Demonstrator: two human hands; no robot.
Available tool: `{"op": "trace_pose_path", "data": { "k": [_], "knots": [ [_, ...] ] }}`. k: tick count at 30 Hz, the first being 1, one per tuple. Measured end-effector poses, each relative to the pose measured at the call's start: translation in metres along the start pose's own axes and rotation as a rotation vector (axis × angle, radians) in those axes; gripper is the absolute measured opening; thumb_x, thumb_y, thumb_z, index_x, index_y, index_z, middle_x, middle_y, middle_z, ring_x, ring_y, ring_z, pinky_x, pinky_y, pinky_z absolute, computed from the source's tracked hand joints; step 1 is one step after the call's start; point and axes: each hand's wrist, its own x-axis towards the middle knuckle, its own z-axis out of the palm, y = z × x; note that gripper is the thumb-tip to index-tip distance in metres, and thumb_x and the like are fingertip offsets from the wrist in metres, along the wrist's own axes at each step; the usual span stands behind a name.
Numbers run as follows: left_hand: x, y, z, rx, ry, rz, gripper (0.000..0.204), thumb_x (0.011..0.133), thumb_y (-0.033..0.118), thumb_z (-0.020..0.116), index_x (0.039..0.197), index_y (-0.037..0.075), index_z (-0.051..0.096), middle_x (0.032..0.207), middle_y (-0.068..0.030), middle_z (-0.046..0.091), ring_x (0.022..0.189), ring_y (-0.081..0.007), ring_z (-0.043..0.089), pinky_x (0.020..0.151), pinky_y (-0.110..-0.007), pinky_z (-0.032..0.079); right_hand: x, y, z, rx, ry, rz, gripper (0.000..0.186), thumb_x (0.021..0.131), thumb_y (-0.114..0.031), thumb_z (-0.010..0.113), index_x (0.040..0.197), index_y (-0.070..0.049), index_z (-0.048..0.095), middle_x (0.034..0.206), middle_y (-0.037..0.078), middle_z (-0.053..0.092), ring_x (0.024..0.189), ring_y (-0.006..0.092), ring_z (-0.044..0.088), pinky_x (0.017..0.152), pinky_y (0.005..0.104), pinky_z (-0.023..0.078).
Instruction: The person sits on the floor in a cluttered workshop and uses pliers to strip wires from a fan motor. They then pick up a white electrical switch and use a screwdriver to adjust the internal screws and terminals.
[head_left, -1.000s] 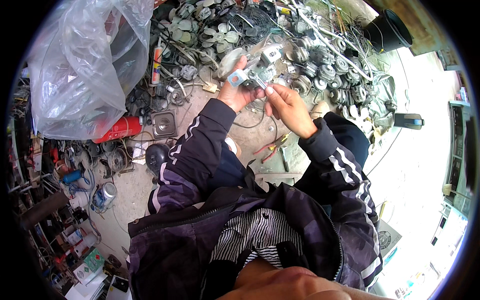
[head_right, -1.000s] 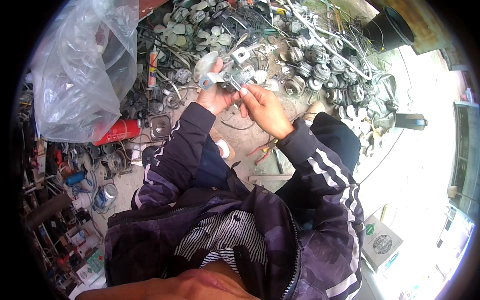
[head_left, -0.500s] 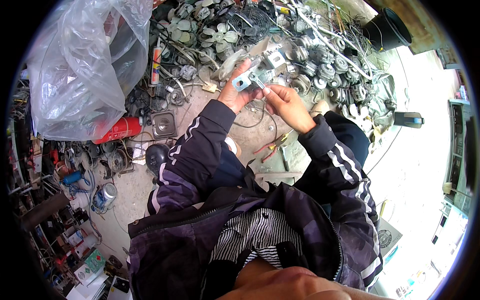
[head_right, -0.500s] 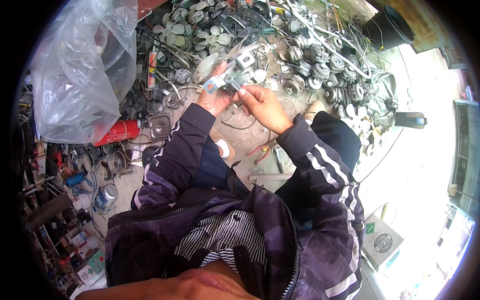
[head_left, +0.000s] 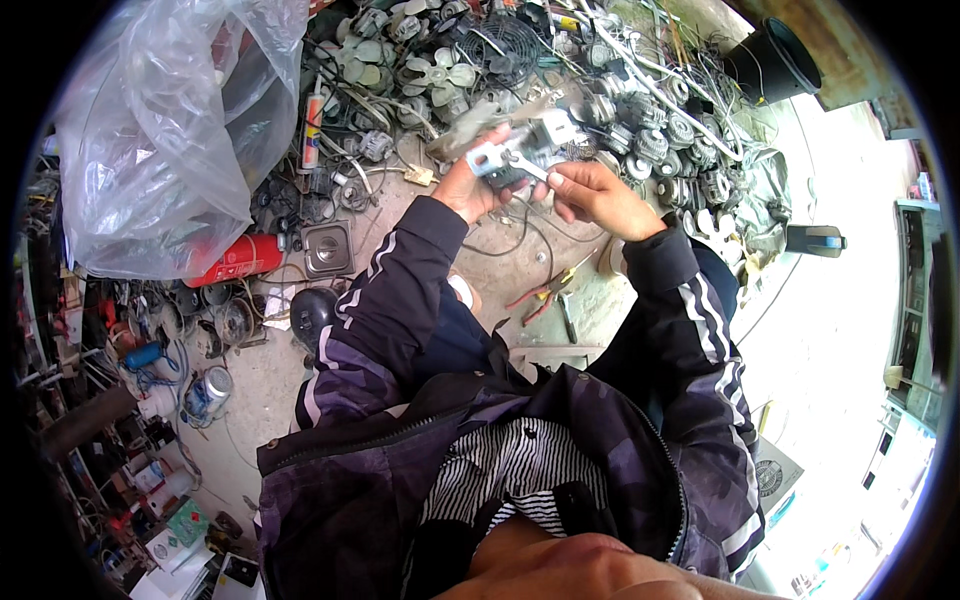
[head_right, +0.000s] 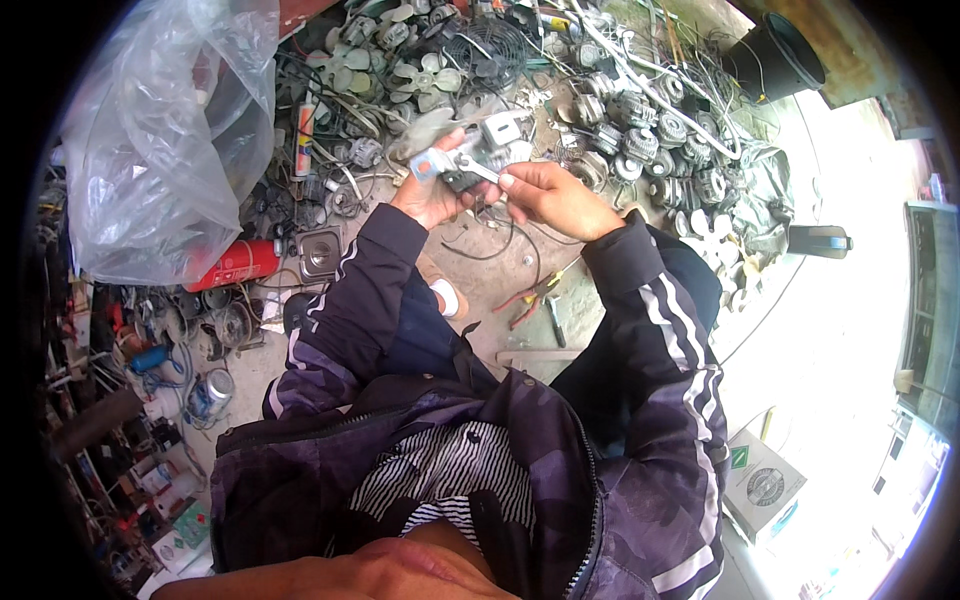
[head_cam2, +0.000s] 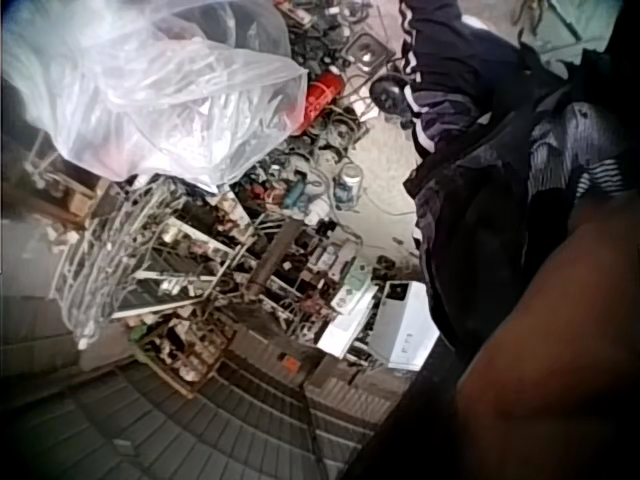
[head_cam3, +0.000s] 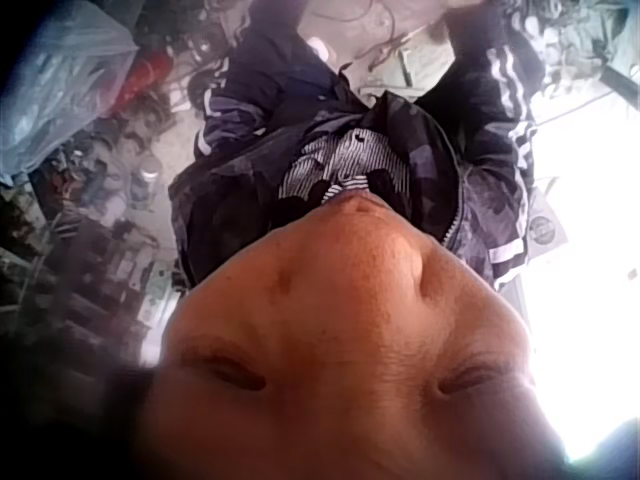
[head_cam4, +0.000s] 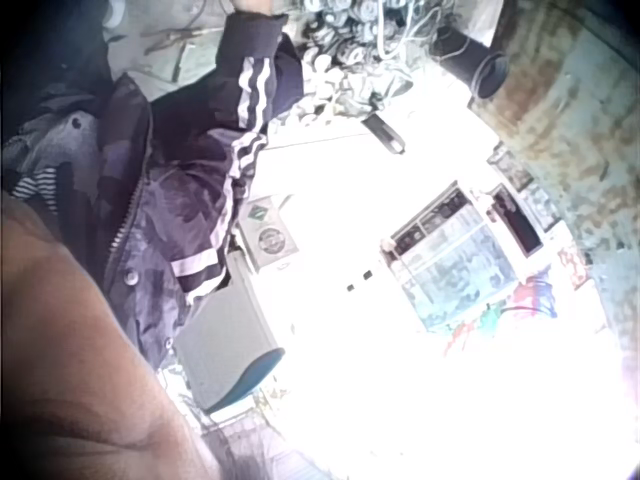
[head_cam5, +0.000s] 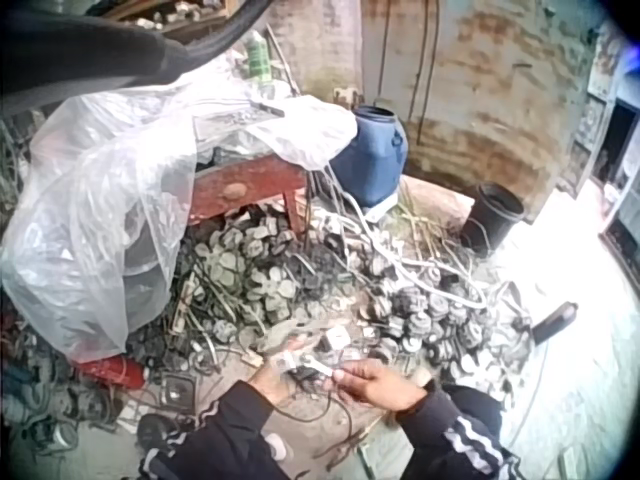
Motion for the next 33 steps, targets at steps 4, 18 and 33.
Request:
{"op": "trace_pose_path", "data": {
  "k": [4, 18, 33],
  "knots": [
    [0.004, 0.003, -0.004, -0.124, 0.047, 0.067, 0.043, 0.089, 0.047, 0.058, 0.113, 0.01, 0.058, 0.091, -0.0064, 0.066, 0.072, -0.0177, 0.064, 0.05, -0.026, 0.052, 0.006, 0.01, 0.015, 0.174, -0.052, -0.068, 0.027, 0.102, -0.027, 0.039, 0.106, -0.006, 0.056, 0.073, 0.001, 0.06, 0.059, 0.0055, 0.045, 0.058, 0.0185, 0.037],
    [0.005, -0.006, 0.011, -0.047, 0.069, 0.168, 0.046, 0.088, 0.052, 0.059, 0.105, 0.01, 0.059, 0.078, -0.0039, 0.065, 0.058, -0.0143, 0.062, 0.04, -0.025, 0.046, 0.015, 0.024, 0.052, 0.324, 0.128, -0.02, 0.026, 0.102, -0.026, 0.041, 0.109, -0.006, 0.056, 0.083, 0.005, 0.066, 0.061, 0.0064, 0.052, 0.058, 0.0201, 0.043],
    [-0.011, 0.0, 0.024, 0.285, -0.008, 0.1, 0.05, 0.088, 0.053, 0.058, 0.116, 0.011, 0.056, 0.099, -0.0023, 0.065, 0.086, -0.0125, 0.065, 0.067, -0.025, 0.052, -0.003, -0.01, -0.003, -0.263, 0.096, 0.009, 0.026, 0.096, -0.024, 0.054, 0.092, -0.004, 0.07, 0.061, -0.001, 0.059, 0.058, 0.0054, 0.053, 0.057, 0.0238, 0.041]
  ]
}}
